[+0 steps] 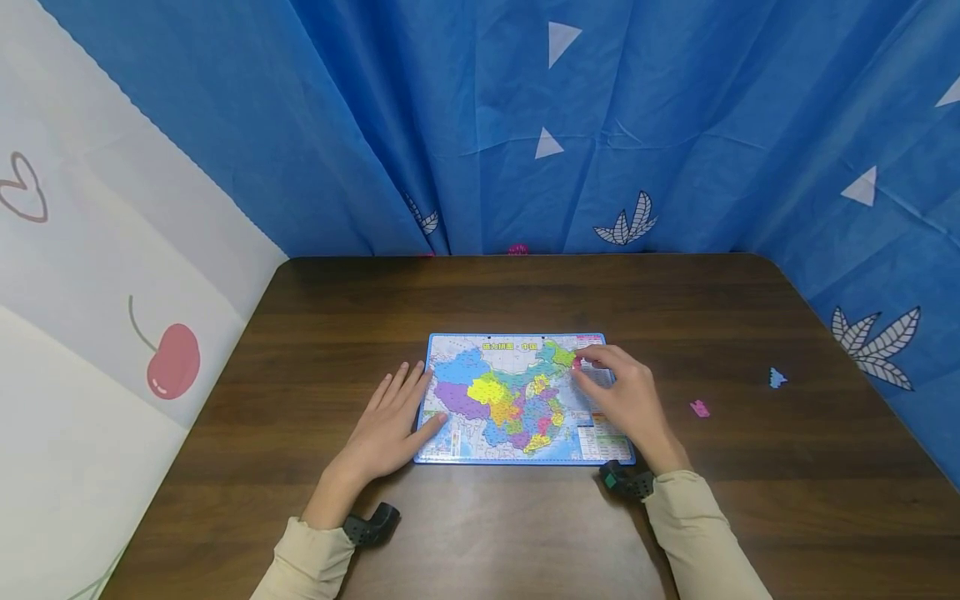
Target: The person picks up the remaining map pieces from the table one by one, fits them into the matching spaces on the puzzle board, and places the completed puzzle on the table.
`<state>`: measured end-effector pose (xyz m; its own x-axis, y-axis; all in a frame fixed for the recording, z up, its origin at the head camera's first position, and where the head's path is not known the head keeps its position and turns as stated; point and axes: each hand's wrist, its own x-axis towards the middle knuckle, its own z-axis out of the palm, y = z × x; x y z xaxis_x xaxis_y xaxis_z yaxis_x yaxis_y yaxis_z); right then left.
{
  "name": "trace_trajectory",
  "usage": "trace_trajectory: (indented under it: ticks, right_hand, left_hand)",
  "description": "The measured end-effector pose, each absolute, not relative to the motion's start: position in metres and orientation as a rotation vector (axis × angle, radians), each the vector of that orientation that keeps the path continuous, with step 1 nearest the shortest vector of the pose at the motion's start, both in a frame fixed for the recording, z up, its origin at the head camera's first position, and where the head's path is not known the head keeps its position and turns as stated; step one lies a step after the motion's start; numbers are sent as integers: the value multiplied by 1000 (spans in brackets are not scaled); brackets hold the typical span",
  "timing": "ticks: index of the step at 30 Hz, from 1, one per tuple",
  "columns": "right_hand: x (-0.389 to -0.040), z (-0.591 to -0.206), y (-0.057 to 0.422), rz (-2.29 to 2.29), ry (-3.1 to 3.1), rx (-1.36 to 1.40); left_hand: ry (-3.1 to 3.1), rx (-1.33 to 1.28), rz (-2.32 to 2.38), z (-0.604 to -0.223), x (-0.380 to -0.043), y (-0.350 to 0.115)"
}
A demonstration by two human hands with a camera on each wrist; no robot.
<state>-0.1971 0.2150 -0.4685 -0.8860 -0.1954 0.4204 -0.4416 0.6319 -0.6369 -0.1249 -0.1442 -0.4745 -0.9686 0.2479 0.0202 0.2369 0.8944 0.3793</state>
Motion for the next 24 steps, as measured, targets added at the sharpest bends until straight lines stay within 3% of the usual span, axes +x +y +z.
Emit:
trace_trajectory:
  ticks: [24]
  right_hand:
    - [-194, -469, 202, 1112, -2490, 673]
  left_hand:
    - [3030, 384, 597, -473, -125, -144]
